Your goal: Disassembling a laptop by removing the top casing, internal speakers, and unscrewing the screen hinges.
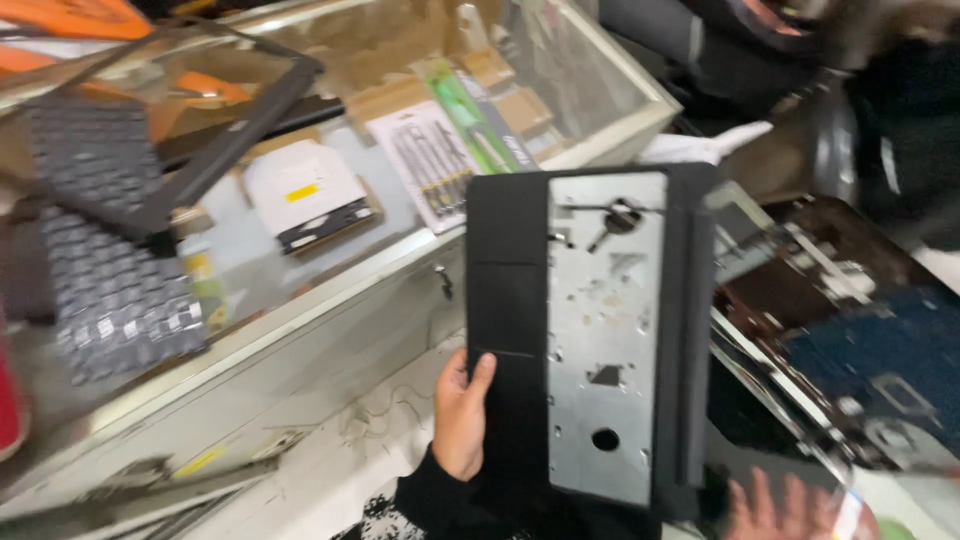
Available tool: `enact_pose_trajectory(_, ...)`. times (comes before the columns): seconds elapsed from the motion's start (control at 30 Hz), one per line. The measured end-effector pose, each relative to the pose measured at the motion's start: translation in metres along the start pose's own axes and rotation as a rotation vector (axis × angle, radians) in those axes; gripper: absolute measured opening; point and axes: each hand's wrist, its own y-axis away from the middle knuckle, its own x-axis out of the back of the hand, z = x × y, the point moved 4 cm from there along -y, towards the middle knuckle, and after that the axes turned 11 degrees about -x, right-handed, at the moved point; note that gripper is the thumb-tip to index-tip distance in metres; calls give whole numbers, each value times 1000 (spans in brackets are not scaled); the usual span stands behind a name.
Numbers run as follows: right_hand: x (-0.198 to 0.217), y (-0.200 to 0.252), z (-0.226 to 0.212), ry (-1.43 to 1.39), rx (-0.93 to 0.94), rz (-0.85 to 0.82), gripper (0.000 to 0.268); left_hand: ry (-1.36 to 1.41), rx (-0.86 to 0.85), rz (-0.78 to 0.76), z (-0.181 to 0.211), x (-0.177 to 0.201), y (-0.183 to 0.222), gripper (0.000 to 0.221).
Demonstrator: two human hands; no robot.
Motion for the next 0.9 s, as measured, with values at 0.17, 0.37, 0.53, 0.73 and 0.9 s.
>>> enact_pose_trajectory(0.17, -28, 51, 120, -387, 116, -836, 92, 37, 17, -12, 11, -27, -8, 34)
enact_pose_trajectory(0.37, -121, 96, 94, -398, 11, -930, 70, 28, -74, -117, 50, -60, -32, 40)
enact_pose_trajectory(0.53, -199, 83, 27, -569, -96, -979, 61, -134, -267, -410, 95, -73, -83, 21)
enact_pose_trajectory(0.73, -295, 19, -26, -490, -64, -1022, 38, -1454, -1273, -513, 124, -40, -144, 71)
enact_pose_trajectory(0.9, -378, -59, -39, -321, -12, -1003, 40, -1688, -979, -740, 105, -22, -176, 81)
